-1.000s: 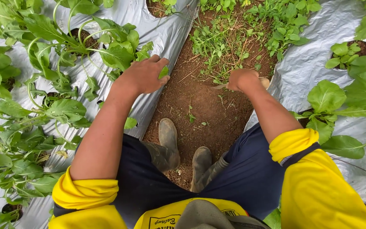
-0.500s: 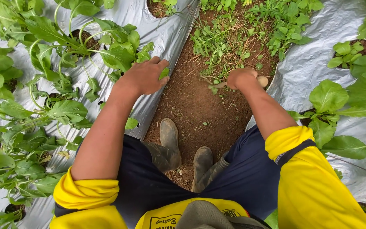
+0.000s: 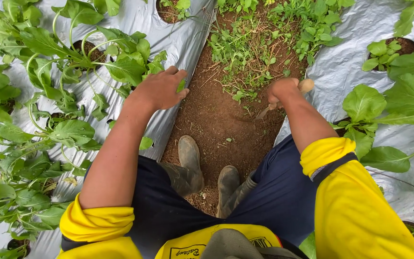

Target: Using a hand hoe and hands to remove weeds from a soil path between plastic-covered garden beds.

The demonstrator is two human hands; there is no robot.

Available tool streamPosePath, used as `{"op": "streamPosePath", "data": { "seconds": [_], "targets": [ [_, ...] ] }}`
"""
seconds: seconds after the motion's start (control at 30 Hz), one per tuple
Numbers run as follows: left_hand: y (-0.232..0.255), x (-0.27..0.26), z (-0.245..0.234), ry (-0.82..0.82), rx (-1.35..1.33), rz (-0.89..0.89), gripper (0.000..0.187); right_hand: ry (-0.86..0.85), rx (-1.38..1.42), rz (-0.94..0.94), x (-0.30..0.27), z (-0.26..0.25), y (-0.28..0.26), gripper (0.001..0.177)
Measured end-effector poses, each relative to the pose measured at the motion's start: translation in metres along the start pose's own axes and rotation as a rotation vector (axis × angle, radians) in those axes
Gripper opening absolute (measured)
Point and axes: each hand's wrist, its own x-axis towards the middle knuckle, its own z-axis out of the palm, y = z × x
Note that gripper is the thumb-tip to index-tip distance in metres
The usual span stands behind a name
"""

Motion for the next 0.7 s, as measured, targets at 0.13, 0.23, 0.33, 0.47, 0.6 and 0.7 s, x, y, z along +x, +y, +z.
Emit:
{"op": "streamPosePath", "data": {
  "seconds": [0.13,0.23,0.33,0.47,0.6,0.7],
  "targets": [
    [0.003,-0.002,-0.002,-0.003,-0.004,0.011,0.049,0.105,0.192,0.072,-0.045,-0.012,0.042,0.028],
    [0.009,-0.003,-0.005,-0.011,0.017,0.019,0.048,0.243,0.312,0.068,-0.054,-0.011,0.054,0.022],
    [0.015,-0.004,-0.008,-0.011,0.016,0.01,0.048,0.337,0.287,0.067,-0.05,-0.014,0.051,0.02],
    [0.019,-0.002,-0.005,0.002,0.008,0.016,0.048,0.403,0.312,0.058,-0.023,-0.007,0.051,0.025],
    [0.029,-0.003,-0.007,0.011,0.014,0.036,0.049,0.468,0.328,0.034,-0.041,-0.007,0.05,0.02],
    [0.039,-0.002,-0.007,0.019,0.031,0.043,0.051,0.511,0.356,0.039,-0.036,-0.009,0.045,0.024]
  ]
}}
